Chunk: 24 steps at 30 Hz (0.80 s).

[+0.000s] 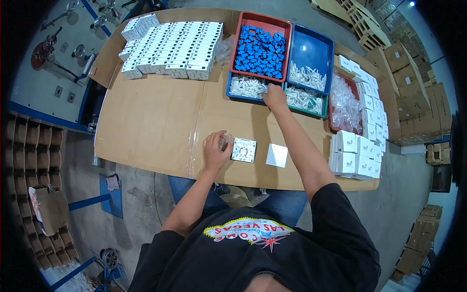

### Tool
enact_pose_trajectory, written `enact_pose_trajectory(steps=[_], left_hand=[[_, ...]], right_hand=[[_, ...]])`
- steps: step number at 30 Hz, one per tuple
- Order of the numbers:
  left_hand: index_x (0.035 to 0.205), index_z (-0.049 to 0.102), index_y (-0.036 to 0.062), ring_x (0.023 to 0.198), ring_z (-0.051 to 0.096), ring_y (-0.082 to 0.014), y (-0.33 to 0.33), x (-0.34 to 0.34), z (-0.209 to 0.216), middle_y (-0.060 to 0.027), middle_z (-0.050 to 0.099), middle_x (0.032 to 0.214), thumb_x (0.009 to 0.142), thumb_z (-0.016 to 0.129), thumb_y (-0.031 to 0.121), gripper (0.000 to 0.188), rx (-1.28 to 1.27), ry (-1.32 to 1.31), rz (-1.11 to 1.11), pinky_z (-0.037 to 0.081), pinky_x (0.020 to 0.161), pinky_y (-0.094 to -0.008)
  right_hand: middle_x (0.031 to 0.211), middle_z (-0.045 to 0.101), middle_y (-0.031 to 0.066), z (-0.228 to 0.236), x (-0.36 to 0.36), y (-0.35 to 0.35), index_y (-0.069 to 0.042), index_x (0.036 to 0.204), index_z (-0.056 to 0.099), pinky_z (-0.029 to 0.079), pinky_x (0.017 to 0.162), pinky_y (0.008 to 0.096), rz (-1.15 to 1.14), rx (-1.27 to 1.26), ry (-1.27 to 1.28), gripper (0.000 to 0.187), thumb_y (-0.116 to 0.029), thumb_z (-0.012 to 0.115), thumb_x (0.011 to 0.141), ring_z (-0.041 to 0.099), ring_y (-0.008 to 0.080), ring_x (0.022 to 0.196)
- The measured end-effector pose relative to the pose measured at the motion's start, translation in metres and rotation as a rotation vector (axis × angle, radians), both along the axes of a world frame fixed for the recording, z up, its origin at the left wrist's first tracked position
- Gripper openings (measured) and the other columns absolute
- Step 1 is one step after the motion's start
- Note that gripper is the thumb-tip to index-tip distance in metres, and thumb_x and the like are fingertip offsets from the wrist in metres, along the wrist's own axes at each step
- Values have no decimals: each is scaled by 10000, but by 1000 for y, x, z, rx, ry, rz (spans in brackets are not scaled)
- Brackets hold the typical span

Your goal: The person assembles a small white box by inserting a plastic bag containing white components and a blue plastic piece into the box. They then close the box and inspect it.

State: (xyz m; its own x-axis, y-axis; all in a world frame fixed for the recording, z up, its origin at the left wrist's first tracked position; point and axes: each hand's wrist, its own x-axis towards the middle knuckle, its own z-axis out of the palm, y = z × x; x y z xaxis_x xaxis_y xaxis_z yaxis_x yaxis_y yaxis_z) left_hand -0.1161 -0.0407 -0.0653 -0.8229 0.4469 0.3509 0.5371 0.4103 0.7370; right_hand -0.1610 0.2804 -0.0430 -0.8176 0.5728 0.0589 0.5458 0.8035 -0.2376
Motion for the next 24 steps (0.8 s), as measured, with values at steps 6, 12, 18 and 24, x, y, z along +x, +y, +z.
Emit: enact_pose_trajectory(steps=[6,12,18,24], left_hand=[[1164,647,84,942,609,-245,-2,-1,1,-66,651,983,814,757,231,395,-39,10,-2,423,877,-408],[1173,648,90,970,598,-231,2,1,-1,-52,650,986,822,745,248,396,-49,8,-15,406,901,-396],[1201,647,93,986,590,-230,-3,-2,-1,-54,645,1000,832,735,259,414,-60,10,-25,399,905,-393],[1209,644,104,982,588,-230,-1,0,3,-56,643,996,836,735,270,419,-65,-8,-32,397,894,-395]], right_hand=[[959,707,239,-17,-6,5,-4,939,677,558,841,502,-34,2,81,162,-89,658,803,690,416,920],[878,733,178,-29,-1,24,-20,902,697,552,773,446,-7,-73,218,152,-95,748,779,709,363,880],[817,738,140,-6,10,28,-24,922,725,556,694,366,31,-373,465,131,-46,701,795,731,270,774],[784,728,88,-3,22,38,-23,983,720,518,655,304,-71,-553,543,189,-58,765,803,676,148,704]])
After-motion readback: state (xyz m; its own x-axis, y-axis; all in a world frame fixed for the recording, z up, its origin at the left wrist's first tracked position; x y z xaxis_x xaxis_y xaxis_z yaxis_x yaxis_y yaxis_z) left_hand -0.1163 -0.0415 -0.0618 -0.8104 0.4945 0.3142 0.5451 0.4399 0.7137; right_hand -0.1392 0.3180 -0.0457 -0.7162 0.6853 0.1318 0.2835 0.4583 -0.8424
